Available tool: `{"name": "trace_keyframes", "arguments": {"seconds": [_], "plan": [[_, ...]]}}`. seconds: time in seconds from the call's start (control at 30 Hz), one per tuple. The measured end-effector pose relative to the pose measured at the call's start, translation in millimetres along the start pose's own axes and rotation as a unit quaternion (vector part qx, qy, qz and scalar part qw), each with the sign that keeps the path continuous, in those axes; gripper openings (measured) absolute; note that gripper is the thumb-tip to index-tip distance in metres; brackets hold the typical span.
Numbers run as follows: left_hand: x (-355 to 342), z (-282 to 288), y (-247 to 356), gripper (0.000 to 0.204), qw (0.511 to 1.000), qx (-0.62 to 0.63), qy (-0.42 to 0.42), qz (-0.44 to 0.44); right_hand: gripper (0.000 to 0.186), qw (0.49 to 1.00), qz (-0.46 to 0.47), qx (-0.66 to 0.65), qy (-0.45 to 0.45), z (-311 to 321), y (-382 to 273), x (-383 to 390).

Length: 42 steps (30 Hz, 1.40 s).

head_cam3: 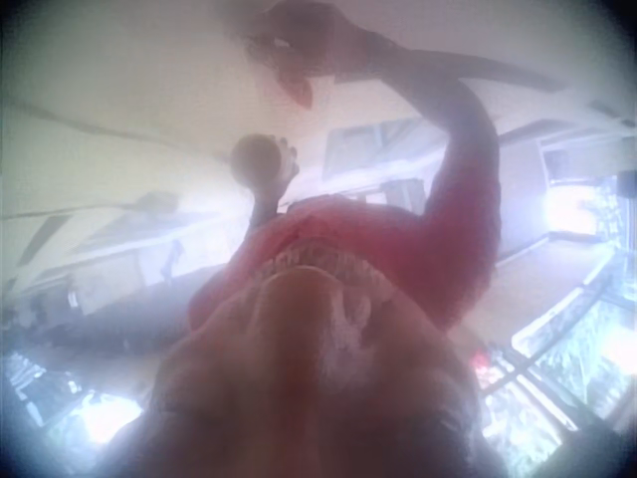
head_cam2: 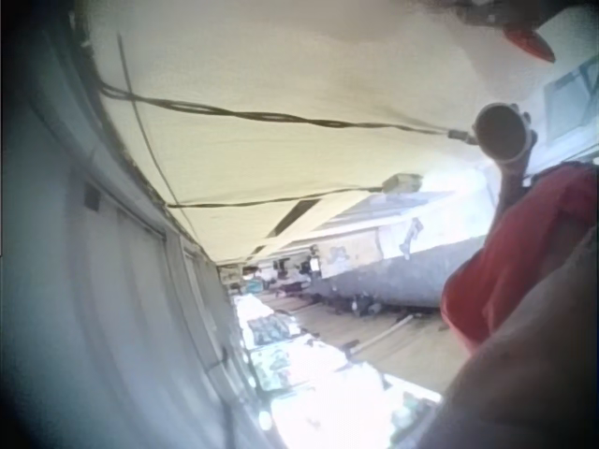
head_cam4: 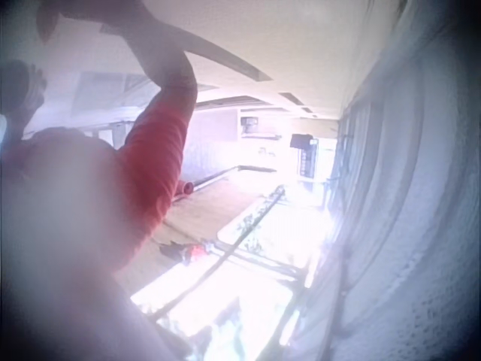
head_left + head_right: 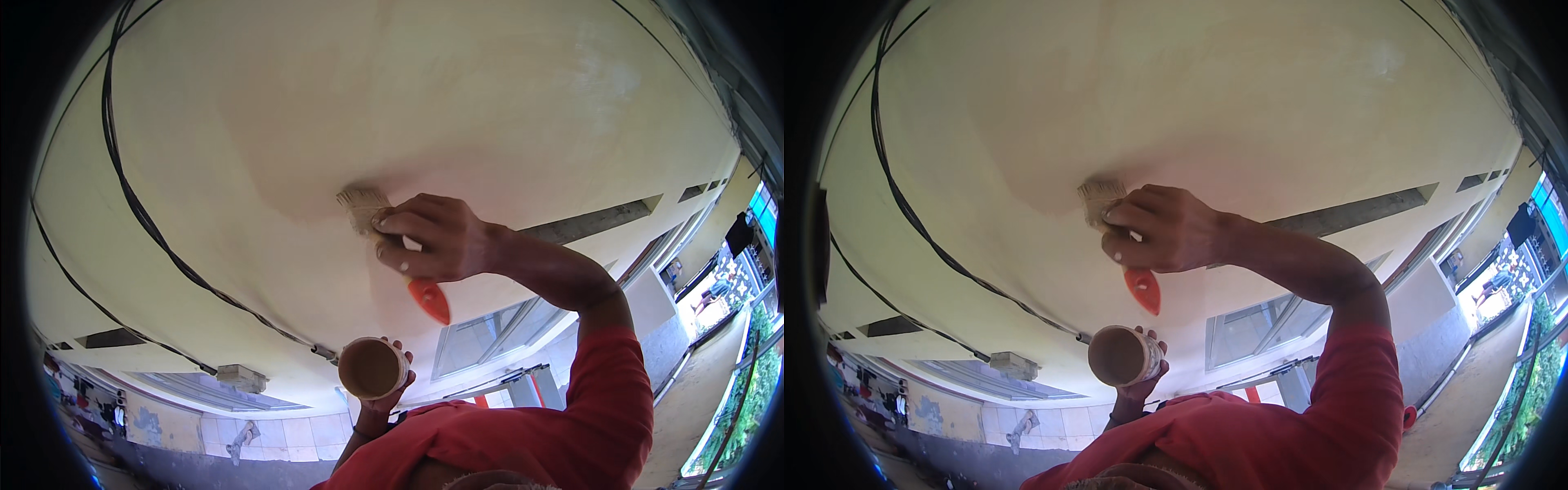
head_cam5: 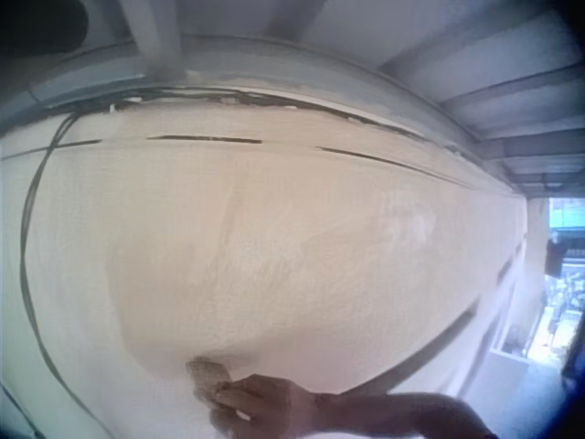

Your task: The person paints a ceiling using a paintbrush and a small container of paint. They repeatedly dip the brush into the container and apply paint to the ceiling surface in long strokes, working around visible electrical conduits and fixtures.

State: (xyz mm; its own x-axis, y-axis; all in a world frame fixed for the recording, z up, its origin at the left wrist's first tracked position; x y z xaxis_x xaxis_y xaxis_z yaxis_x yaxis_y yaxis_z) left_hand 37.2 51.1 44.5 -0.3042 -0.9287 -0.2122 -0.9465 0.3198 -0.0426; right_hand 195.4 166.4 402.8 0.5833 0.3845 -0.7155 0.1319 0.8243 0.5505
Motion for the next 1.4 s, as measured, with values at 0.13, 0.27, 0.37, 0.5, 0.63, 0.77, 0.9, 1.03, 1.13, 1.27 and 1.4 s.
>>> {"name": "trace_keyframes", "arguments": {"seconds": [0.13, 0.27, 0.37, 0.5, 0.63, 0.77, 0.9, 1.03, 1.13, 1.27, 1.4], "plan": [[-2, 4, 0, 0.076, 1.000, 0.005, -0.005, 0.006, 0.029, 0.980, -0.152, -0.050, 0.122, 66, 79, 2], [-6, 4, -1, 0.077, 1.000, 0.013, 0.007, 0.012, 0.023, 0.892, -0.291, -0.089, 0.334, 141, 132, 20], [2, 4, 3, 0.077, 1.000, 0.014, -0.011, -0.006, 0.023, 0.869, -0.307, 0.020, 0.387, 183, 168, 53], [5, 4, 5, 0.070, 0.999, 0.004, -0.052, 0.010, 0.021, 0.841, -0.290, 0.171, 0.424, 223, 169, 61], [-2, 9, 5, 0.070, 0.999, 0.013, -0.049, 0.018, 0.015, 0.888, -0.159, 0.321, 0.288, 214, 162, 54], [11, 7, 10, 0.068, 0.999, -0.003, -0.036, -0.004, 0.019, 0.922, -0.049, 0.372, 0.092, 53, 75, -2], [2, 8, 5, 0.067, 1.000, 0.002, -0.009, 0.012, 0.024, 0.995, -0.032, 0.074, 0.054, 21, 19, 9], [2, 16, 2, 0.073, 1.000, 0.000, -0.008, 0.007, 0.028, 0.959, -0.200, -0.114, 0.166, 66, 78, 38], [2, 22, 1, 0.075, 1.000, -0.001, -0.006, 0.006, 0.020, 0.856, -0.345, -0.191, 0.332, 137, 132, 69], [-2, 21, -2, 0.075, 1.000, 0.006, -0.006, 0.011, 0.014, 0.870, -0.320, -0.032, 0.374, 237, 178, 103], [-3, 21, -5, 0.076, 1.000, 0.012, 0.001, 0.018, 0.019, 0.886, -0.245, 0.168, 0.357, 277, 188, 99]]}}
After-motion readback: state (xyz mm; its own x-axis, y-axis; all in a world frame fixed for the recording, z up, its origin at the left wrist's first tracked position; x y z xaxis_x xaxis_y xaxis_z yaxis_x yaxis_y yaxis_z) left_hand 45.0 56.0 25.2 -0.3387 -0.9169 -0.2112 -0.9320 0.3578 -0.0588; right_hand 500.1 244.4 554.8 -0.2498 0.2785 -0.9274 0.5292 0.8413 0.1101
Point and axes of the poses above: each hand's wrist, its own x-axis away from the middle knuckle, its own z-axis out of the back of the hand, y = z × x, the point moved 4 cm from there along -x, towards the middle knuckle, and after that the axes turned 1 degree about -y, right-handed, at the moved point
